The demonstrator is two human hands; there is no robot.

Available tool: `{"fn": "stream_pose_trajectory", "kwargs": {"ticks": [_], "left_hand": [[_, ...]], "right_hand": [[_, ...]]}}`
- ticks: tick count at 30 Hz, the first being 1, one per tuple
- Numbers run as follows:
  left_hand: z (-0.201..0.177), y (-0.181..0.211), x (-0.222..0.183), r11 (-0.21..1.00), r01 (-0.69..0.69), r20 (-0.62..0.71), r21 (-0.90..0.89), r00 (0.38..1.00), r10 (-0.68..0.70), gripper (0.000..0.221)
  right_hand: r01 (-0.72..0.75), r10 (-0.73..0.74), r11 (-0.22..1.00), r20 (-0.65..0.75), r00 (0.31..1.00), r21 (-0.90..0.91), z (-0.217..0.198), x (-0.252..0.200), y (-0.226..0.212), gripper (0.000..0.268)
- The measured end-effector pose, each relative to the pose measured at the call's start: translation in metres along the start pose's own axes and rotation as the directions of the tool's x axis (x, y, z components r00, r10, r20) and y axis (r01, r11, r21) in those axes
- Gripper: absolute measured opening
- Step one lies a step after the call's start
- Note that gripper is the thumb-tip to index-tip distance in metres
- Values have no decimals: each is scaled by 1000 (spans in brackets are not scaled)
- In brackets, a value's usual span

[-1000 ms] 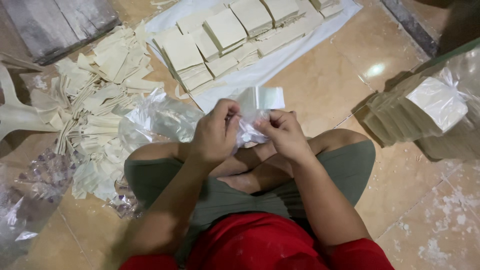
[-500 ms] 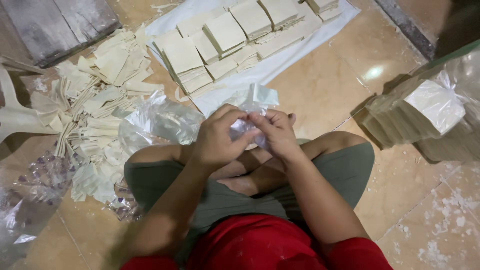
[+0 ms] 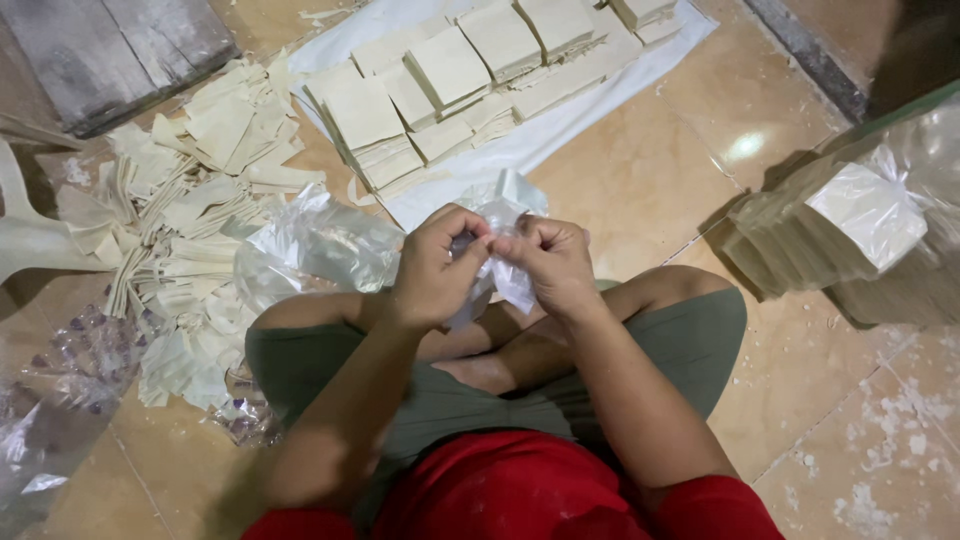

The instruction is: The person sits on the floor and repeatedly places stacks of white rectangular food items into clear plastic bags. They fold the bags around the items and set them aside. A second person occasionally hands over more stacks of the food items.

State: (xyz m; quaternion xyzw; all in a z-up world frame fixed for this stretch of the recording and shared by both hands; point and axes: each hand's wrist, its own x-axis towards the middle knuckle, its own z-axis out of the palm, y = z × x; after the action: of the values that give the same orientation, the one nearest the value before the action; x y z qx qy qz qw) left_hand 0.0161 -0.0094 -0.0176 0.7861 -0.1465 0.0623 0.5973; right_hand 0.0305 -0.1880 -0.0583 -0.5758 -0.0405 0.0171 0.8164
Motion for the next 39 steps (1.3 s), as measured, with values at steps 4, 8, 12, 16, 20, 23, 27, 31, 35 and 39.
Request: {"fn": "stream_pose_trajectory", "kwargs": {"ticks": [4, 8, 12, 16, 20, 23, 27, 31, 35, 39], "left_hand": [[-8, 6, 4, 1000, -9, 4, 4, 1000, 9, 13], [-8, 11, 5, 1000, -12, 91, -5, 996, 12, 12], [-8, 7, 5, 1000, 5, 62, 7, 998, -5, 15], [-9, 3, 3, 1000, 4, 6, 30, 1000, -4, 16], [-21, 3, 4, 980, -38, -92, 193, 994, 57, 10], [-30, 4, 6, 964, -44, -133, 262, 988, 81, 7], [-32, 3, 6, 966, -81, -97, 245, 989, 107, 7], [-25, 1, 6, 966, -126, 60, 224, 991, 116, 14], [-4, -22, 1, 975, -100, 119, 197, 990, 77, 15], [12, -14, -1, 991, 24, 171, 131, 984, -47, 30]], "right_hand": [[-35, 35, 997, 2, 999, -69, -11, 0, 6, 33], [-50, 49, 998, 26, 998, 44, -9, -3, 8, 21], [-45, 35, 966, 42, 999, 256, -6, -1, 16, 29], [17, -22, 968, 17, 1000, 249, -20, -5, 29, 28], [9, -8, 1000, 20, 1000, -16, -30, -5, 7, 32], [46, -51, 980, -21, 998, -191, -38, -1, 0, 32], [-15, 21, 999, -174, 985, 38, -28, 0, -1, 32], [-127, 164, 970, -168, 972, 209, -34, 0, 19, 22], [-164, 176, 981, -120, 977, 101, -8, -2, -2, 21], [-197, 190, 979, -124, 974, -46, 7, -1, -12, 28]]}}
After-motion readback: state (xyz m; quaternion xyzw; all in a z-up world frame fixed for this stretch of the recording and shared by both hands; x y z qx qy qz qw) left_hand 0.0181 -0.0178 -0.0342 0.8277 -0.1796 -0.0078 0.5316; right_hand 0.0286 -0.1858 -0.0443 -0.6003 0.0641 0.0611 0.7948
